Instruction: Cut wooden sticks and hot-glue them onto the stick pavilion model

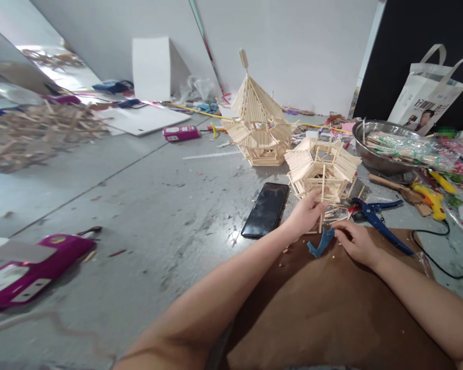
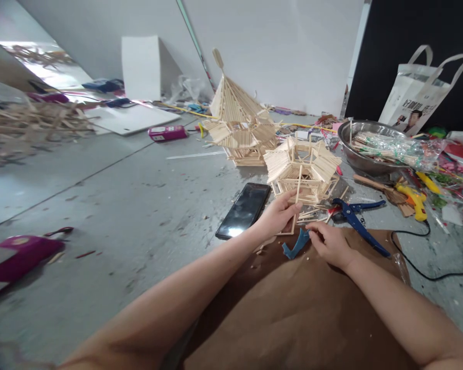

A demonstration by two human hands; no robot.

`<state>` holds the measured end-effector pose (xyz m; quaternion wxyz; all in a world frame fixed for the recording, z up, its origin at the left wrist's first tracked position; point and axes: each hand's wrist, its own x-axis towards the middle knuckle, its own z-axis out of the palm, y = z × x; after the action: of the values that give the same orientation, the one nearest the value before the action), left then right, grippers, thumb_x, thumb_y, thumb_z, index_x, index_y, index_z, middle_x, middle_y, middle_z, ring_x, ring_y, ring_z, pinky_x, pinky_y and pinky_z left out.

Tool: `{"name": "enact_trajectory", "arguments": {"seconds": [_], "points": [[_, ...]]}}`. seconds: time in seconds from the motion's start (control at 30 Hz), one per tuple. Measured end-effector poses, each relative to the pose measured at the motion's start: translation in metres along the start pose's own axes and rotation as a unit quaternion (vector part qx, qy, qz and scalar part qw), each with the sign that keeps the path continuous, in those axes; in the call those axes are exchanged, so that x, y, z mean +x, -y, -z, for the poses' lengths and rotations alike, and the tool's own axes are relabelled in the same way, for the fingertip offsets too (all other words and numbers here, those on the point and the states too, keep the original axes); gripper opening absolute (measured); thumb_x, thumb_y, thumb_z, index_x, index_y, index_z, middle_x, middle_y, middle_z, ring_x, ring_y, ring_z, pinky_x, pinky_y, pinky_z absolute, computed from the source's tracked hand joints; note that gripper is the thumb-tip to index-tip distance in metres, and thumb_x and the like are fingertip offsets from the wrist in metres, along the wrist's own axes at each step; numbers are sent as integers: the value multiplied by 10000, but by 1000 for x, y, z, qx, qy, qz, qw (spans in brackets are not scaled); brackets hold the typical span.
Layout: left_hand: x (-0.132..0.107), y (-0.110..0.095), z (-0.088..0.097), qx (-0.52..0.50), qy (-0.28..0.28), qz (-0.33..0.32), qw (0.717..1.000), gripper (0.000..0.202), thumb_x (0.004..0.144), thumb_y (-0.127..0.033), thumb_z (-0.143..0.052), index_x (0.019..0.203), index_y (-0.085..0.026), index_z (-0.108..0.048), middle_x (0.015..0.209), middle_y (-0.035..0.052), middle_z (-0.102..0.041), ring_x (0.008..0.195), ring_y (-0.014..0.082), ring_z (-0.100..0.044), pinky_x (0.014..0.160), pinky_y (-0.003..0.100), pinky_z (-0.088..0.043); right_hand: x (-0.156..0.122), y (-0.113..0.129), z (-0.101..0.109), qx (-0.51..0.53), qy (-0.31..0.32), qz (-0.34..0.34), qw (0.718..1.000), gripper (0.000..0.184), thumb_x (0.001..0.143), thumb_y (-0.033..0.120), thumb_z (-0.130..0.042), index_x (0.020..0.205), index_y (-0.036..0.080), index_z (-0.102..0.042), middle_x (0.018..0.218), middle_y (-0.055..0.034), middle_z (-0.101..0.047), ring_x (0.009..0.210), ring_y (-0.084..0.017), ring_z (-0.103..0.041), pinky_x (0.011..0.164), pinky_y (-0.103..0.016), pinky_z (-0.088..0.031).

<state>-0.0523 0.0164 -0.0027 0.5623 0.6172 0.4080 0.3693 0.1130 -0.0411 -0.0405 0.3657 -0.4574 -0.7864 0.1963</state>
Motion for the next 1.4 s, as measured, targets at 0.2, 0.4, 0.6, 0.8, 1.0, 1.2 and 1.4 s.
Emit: {"name": "enact_trajectory", "arguments": {"seconds": [0.2,0.4,0.6,0.8,1.0,1.2,1.4], "points": [[2,-4,1,25,0,7,1000,439,804,-250,-454,1216,-111,-390,366,-99,-382,263,52,-335,296,149,-236,0,-1,-1,3,7,-14,1000,163,798,218,-444,911,190,-560,841,-56,-655,737,-148,-610,681,-280,-473],[2,-6,0,26,3,9,1000,430,800,-248,-464,1203,-108,-403,348,-100,-381,255,56,-346,290,148,-239,0,-1,-1,0,3,-7,1000,168,796,214,-444,908,198,-568,847,-55,-659,756,-152,-611,697,-289,-474],[3,-6,0,10,5,17,1000,420,804,-231,-454,1202,-110,-399,354,-98,-391,251,56,-345,282,148,-252,0,-1,0,-2,4,-6,1000,162,801,220,-441,898,191,-566,835,-58,-658,743,-151,-611,691,-287,-475],[3,-7,1,-4,7,18,1000,438,799,-233,-470,1214,-113,-394,354,-98,-391,252,52,-343,285,143,-246,0,-1,0,-2,7,-9,1000,160,800,217,-444,897,185,-567,832,-56,-658,744,-151,-610,693,-289,-475],[3,-5,1,6,6,12,1000,431,801,-228,-463,1212,-109,-406,354,-104,-360,259,46,-326,290,141,-233,-1,-3,0,-9,7,2,1000,160,806,213,-437,899,196,-566,856,-50,-660,767,-145,-611,705,-278,-471],[-6,-25,24,57,25,12,998,356,790,-217,-462,1123,-92,-496,371,-94,-358,307,42,-322,342,152,-245,-1,-4,2,-39,0,14,999,150,807,207,-441,901,197,-558,858,-46,-652,772,-146,-604,701,-279,-469],[-17,-50,42,256,189,-2,948,224,777,-285,-463,849,-130,-607,461,-44,-503,419,57,-422,452,167,-313,5,-4,16,-42,-142,10,989,132,779,173,-478,898,206,-528,806,-28,-576,641,-116,-530,602,-257,-445]]}}
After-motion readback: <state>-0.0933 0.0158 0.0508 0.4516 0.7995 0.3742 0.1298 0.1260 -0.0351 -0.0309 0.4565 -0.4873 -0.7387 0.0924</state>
